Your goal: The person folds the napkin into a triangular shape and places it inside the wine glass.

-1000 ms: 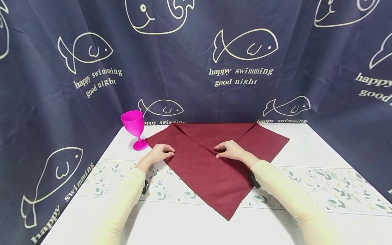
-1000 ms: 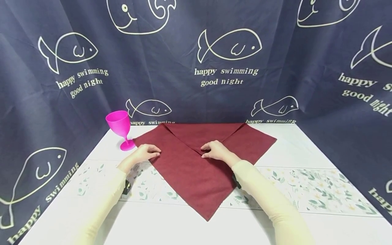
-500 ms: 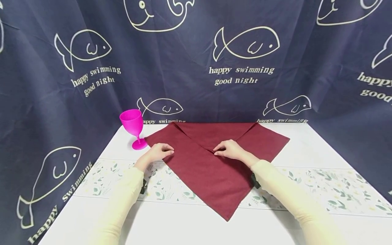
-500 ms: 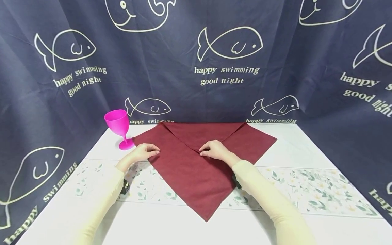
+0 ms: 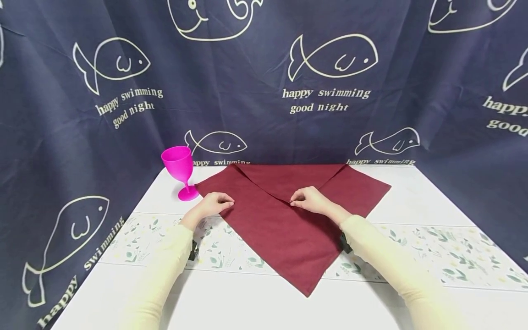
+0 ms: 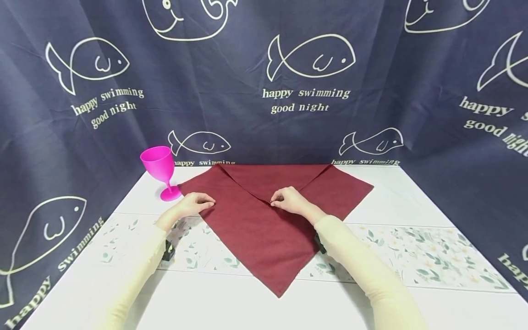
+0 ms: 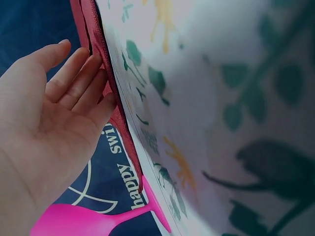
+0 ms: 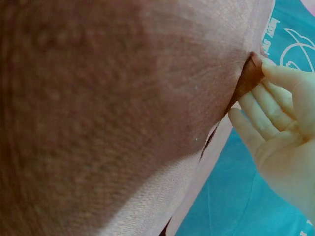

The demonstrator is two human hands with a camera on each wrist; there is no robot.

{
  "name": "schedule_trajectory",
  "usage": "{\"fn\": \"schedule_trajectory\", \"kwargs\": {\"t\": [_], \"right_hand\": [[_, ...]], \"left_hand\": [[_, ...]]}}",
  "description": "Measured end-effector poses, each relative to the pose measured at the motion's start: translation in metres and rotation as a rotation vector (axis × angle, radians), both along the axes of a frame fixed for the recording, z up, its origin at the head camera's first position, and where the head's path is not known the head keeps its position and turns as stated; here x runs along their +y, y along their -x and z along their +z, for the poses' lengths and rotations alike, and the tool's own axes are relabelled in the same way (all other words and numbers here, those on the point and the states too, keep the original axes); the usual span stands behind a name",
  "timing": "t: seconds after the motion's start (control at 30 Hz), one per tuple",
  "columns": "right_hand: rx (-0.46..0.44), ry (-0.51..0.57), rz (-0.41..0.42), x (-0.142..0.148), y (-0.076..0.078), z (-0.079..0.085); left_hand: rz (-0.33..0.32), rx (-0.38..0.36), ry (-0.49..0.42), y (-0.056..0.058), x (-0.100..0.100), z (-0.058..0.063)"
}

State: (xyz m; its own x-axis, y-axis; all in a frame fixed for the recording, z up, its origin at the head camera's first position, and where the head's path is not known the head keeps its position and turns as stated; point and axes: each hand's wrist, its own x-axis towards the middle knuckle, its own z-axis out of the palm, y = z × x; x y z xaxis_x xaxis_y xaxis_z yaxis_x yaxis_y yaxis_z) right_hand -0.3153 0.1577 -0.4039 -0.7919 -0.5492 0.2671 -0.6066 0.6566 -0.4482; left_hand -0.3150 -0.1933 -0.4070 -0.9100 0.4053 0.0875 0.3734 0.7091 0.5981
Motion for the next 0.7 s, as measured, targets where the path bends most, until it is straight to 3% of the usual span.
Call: {"fn": "schedule_trajectory", "kwargs": {"t": [0.7], "right_hand": [[0.025,0.004,0.019,-0.0018,-0.0074,0.0047]], "left_hand": [[-0.015,-0.029,-0.008,-0.0008,-0.0037,-0.0015]]}}
